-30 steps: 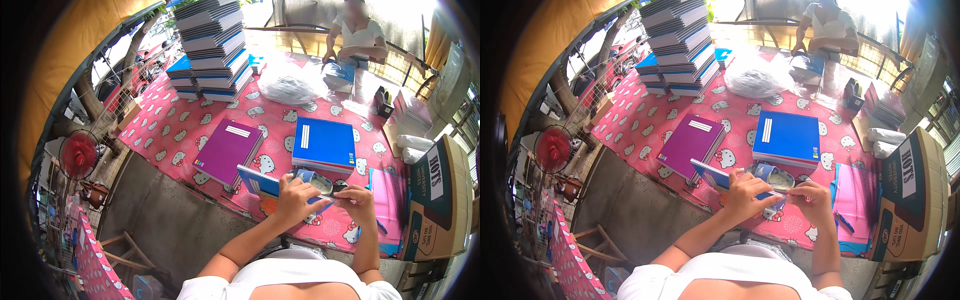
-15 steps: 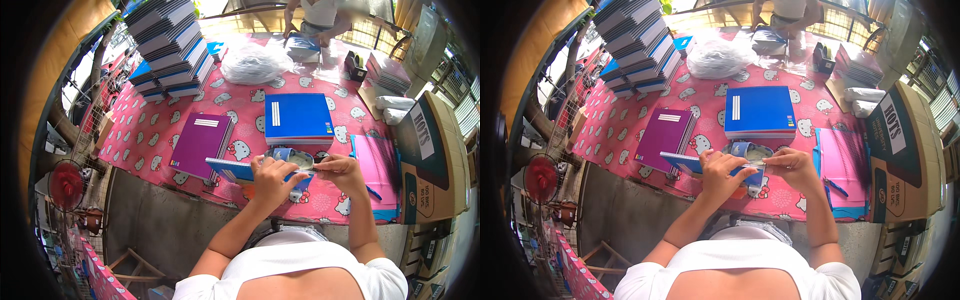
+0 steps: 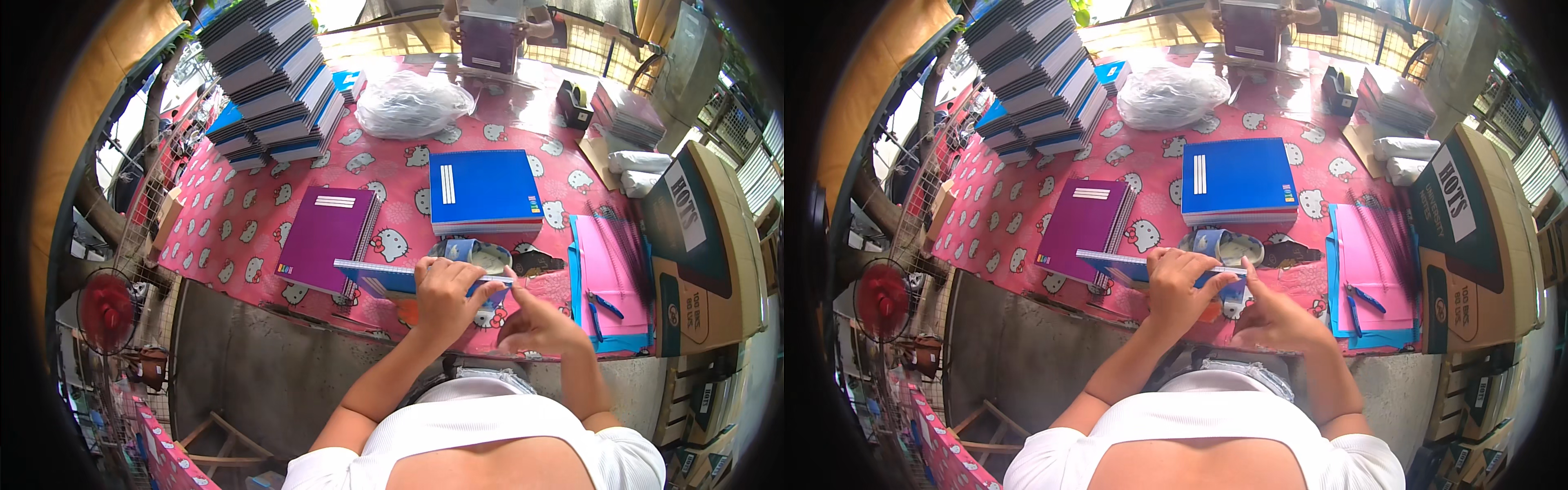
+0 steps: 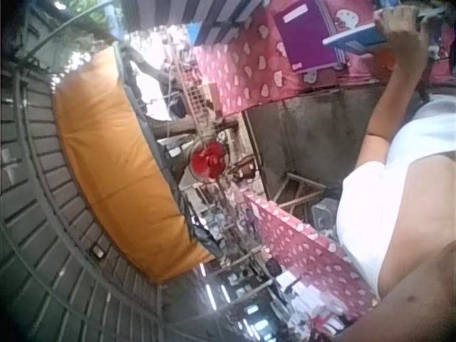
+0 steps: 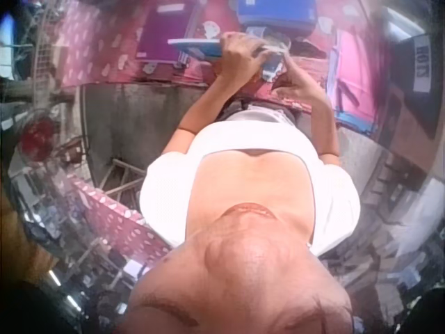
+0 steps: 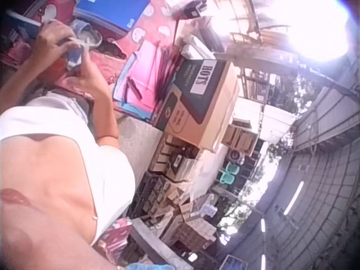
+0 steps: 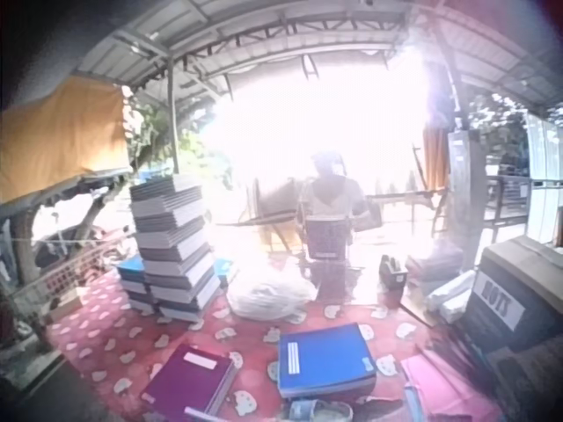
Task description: The person sorts various colored spiral notebooks on a table, checking each one before placing it into stacks by color and using a blue tool to adjust the spiral bindings.
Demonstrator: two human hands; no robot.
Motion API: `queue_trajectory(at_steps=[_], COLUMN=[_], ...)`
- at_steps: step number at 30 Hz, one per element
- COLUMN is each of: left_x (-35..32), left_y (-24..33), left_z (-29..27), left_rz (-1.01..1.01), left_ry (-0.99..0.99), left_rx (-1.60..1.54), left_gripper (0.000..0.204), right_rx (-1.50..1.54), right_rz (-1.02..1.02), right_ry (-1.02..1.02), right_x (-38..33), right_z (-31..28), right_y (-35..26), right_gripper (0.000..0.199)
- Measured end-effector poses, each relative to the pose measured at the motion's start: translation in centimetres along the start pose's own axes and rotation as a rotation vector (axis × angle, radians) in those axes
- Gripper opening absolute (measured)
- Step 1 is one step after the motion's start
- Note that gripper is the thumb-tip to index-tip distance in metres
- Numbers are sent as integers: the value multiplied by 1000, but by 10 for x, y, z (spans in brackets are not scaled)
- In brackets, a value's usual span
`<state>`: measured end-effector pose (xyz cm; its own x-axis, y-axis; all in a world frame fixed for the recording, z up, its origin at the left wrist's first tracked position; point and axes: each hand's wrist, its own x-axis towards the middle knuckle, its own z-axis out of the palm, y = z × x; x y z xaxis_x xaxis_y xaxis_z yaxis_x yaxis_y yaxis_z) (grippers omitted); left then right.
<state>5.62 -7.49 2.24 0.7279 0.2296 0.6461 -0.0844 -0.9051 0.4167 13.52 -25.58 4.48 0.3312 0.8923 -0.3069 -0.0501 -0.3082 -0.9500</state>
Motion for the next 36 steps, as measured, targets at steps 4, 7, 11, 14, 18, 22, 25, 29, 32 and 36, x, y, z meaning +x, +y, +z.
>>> queue_trajectory(at_steps=[4,7,11,14,18,22,25,29,32,36], left_x=[-4,-12,-38,-53,-56,-50,-46,-42,-40,-32], left_y=[5,7,-1,-5,-2,-4,-5,-6,-6,0], left_z=[-6,-12,-21,-19,-15,-15,-15,-16,-16,-19], left_rz=[27,82,199,262,257,286,296,315,307,229], left_ry=[-6,-6,-15,1,61,86,80,81,77,59], left_rx=[-71,-135,-152,-125,-117,-126,-124,-160,-167,-187], left_gripper=[22,17,25,29,29,25,23,28,20,21], right_rx=[62,-141,-285,-325,-404,-411,-356,-297,-376,-517], right_rz=[-280,-454,-417,-461,-431,-437,-428,-371,-385,-456], right_ry=[455,523,294,143,120,157,163,199,237,261], right_x=[0,5,6,2,-2,-1,0,1,-1,-8], right_z=[-13,-26,-23,-18,-12,-14,-16,-13,-10,-6], right_y=[5,9,-9,-11,-11,-11,-11,-13,-13,-18], right_gripper=[66,38,24,23,24,23,21,19,20,22])
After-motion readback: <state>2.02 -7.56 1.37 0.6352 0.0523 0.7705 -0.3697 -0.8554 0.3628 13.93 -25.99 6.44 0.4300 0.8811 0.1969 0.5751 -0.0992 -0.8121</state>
